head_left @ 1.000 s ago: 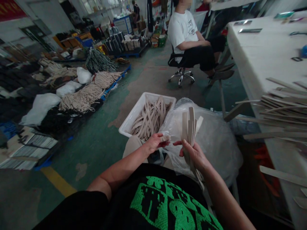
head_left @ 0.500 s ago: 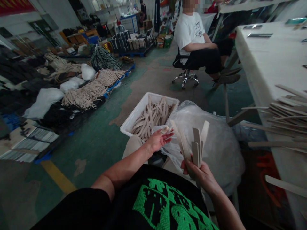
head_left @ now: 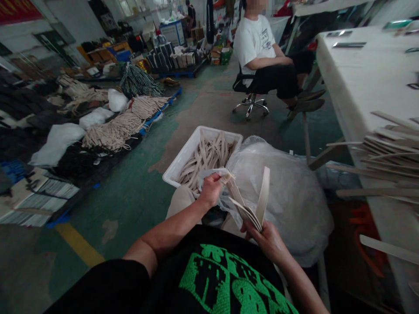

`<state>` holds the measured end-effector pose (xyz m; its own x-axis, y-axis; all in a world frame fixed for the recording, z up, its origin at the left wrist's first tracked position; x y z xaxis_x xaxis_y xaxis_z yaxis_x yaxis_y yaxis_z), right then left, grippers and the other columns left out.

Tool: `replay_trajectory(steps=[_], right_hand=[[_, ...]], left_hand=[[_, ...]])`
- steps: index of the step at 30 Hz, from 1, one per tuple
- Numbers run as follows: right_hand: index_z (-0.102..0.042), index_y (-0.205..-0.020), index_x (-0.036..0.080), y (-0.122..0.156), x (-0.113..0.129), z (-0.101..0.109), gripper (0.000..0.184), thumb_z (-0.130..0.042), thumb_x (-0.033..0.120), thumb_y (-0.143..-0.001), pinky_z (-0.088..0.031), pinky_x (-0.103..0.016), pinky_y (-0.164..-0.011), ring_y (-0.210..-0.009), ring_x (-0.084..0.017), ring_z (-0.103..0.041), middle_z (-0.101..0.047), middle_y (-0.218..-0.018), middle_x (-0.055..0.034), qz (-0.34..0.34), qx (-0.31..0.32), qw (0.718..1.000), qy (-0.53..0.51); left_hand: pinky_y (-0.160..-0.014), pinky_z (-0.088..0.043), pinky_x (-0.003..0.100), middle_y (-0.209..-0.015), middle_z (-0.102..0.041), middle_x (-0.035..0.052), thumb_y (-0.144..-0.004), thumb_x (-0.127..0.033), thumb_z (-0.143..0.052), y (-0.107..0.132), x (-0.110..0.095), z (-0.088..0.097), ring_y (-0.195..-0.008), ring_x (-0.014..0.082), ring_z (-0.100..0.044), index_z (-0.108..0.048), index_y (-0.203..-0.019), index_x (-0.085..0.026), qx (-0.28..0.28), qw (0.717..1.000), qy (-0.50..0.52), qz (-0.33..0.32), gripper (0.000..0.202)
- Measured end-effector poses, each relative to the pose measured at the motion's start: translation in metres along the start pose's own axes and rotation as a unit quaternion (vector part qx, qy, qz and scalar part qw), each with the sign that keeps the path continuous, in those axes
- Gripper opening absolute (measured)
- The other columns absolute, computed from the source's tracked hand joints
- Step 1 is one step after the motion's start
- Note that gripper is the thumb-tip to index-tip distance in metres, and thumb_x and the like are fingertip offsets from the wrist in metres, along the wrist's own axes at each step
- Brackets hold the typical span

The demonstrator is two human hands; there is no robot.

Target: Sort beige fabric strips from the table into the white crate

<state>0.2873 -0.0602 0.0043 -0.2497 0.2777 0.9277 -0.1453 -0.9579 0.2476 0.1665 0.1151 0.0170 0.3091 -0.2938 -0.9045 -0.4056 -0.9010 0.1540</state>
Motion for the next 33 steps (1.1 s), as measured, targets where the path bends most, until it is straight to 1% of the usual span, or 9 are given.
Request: replay_trajectory(steps=[3, 5, 9, 13, 21, 24, 29, 31, 33], right_hand=[[-0.069, -0.077, 0.018, -0.007, 0.009, -0.001, 0.052, -0.046, 0.063, -0.09, -0.05, -0.028, -0.057, -0.056, -0.018, -0.063, -0.065, -0.058, -0.0035, 0.013, -0.034, 0.999, 0.02], [-0.07, -0.08, 0.018, -0.011, 0.013, -0.001, 0.053, -0.046, 0.065, -0.09, -0.05, -0.027, -0.058, -0.057, -0.018, -0.064, -0.066, -0.06, -0.0035, 0.013, -0.067, 0.998, 0.018], [-0.073, -0.08, 0.017, -0.018, 0.014, -0.001, 0.057, -0.048, 0.068, -0.087, -0.051, -0.028, -0.058, -0.058, -0.019, -0.065, -0.068, -0.062, -0.0054, 0.006, -0.118, 0.993, -0.003], [-0.074, -0.078, 0.015, -0.022, 0.014, 0.001, 0.062, -0.055, 0.073, -0.081, -0.052, -0.029, -0.056, -0.059, -0.021, -0.066, -0.07, -0.064, -0.0087, -0.038, -0.112, 0.99, -0.082], [-0.07, -0.082, 0.016, -0.026, 0.023, 0.005, 0.047, -0.074, 0.061, -0.07, -0.057, -0.033, -0.062, -0.062, -0.023, -0.069, -0.073, -0.073, -0.009, -0.085, -0.071, 0.958, -0.264], [-0.069, -0.078, 0.016, -0.033, 0.014, 0.009, 0.045, -0.074, 0.06, -0.07, -0.052, -0.03, -0.052, -0.057, -0.021, -0.065, -0.07, -0.066, -0.0069, -0.084, -0.106, 0.962, -0.238], [-0.067, -0.07, 0.015, -0.038, 0.004, 0.023, 0.048, -0.072, 0.062, -0.067, -0.045, -0.026, -0.047, -0.051, -0.016, -0.057, -0.065, -0.058, -0.0061, -0.068, -0.242, 0.947, -0.199], [-0.068, -0.073, 0.014, -0.037, 0.006, 0.027, 0.046, -0.077, 0.058, -0.063, -0.041, -0.026, -0.045, -0.046, -0.014, -0.051, -0.058, -0.05, -0.0022, -0.064, -0.245, 0.953, -0.165], [-0.071, -0.079, 0.013, -0.035, 0.01, 0.026, 0.045, -0.081, 0.053, -0.059, -0.038, -0.026, -0.044, -0.043, -0.013, -0.045, -0.052, -0.046, 0.0019, -0.064, -0.2, 0.97, -0.123]], left_hand=[[-0.083, -0.05, 0.03, -0.079, -0.075, 0.0033, -0.066, -0.043, -0.086, 0.01, -0.018, -0.005, -0.081, 0.0189, -0.067, -0.078, -0.08, -0.017, 0.006, 0.992, -0.11, -0.064, 0.03], [-0.082, -0.05, 0.03, -0.08, -0.075, 0.0034, -0.069, -0.044, -0.083, 0.015, -0.022, -0.008, -0.083, 0.0193, -0.067, -0.079, -0.083, -0.018, 0.009, 0.99, -0.129, -0.062, 0.03], [-0.085, -0.051, 0.03, -0.08, -0.075, 0.0034, -0.065, -0.048, -0.085, 0.02, -0.016, -0.012, -0.086, 0.0197, -0.069, -0.077, -0.083, -0.018, 0.03, 1.0, -0.005, -0.006, 0.036], [-0.089, -0.052, 0.031, -0.081, -0.074, 0.0041, -0.056, -0.045, -0.092, 0.023, -0.01, -0.016, -0.095, 0.0221, -0.071, -0.074, -0.079, -0.018, 0.035, 0.988, 0.128, 0.081, 0.039], [-0.09, -0.053, 0.032, -0.083, -0.076, 0.0051, -0.057, -0.036, -0.094, 0.031, -0.006, -0.019, -0.094, 0.0218, -0.072, -0.073, -0.077, -0.015, 0.041, 0.981, 0.142, 0.127, 0.036], [-0.089, -0.053, 0.032, -0.084, -0.076, 0.0075, -0.056, -0.04, -0.094, 0.033, -0.003, -0.02, -0.094, 0.0233, -0.072, -0.074, -0.079, -0.014, 0.059, 0.982, 0.123, 0.13, 0.04], [-0.083, -0.053, 0.028, -0.083, -0.076, 0.0054, -0.052, -0.04, -0.096, 0.032, 0.0, -0.015, -0.087, 0.0196, -0.072, -0.074, -0.079, -0.015, 0.028, 0.984, 0.121, 0.132, 0.043], [-0.079, -0.053, 0.026, -0.082, -0.075, 0.0043, -0.05, -0.04, -0.097, 0.03, 0.001, -0.013, -0.082, 0.0175, -0.071, -0.072, -0.078, -0.015, 0.011, 0.98, 0.14, 0.142, 0.045], [-0.075, -0.054, 0.025, -0.079, -0.074, 0.0023, -0.047, -0.04, -0.098, 0.029, 0.003, -0.012, -0.075, 0.015, -0.07, -0.07, -0.077, -0.015, -0.002, 0.974, 0.163, 0.158, 0.047]])
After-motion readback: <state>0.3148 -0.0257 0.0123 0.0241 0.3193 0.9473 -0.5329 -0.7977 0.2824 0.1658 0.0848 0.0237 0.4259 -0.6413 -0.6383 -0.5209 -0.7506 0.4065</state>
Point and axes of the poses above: each hand's wrist, its own y-axis away from the middle knuckle, its own z-axis out of the back of the hand, x = y × z, the point moved 2 cm from there along -y, towards the middle knuckle
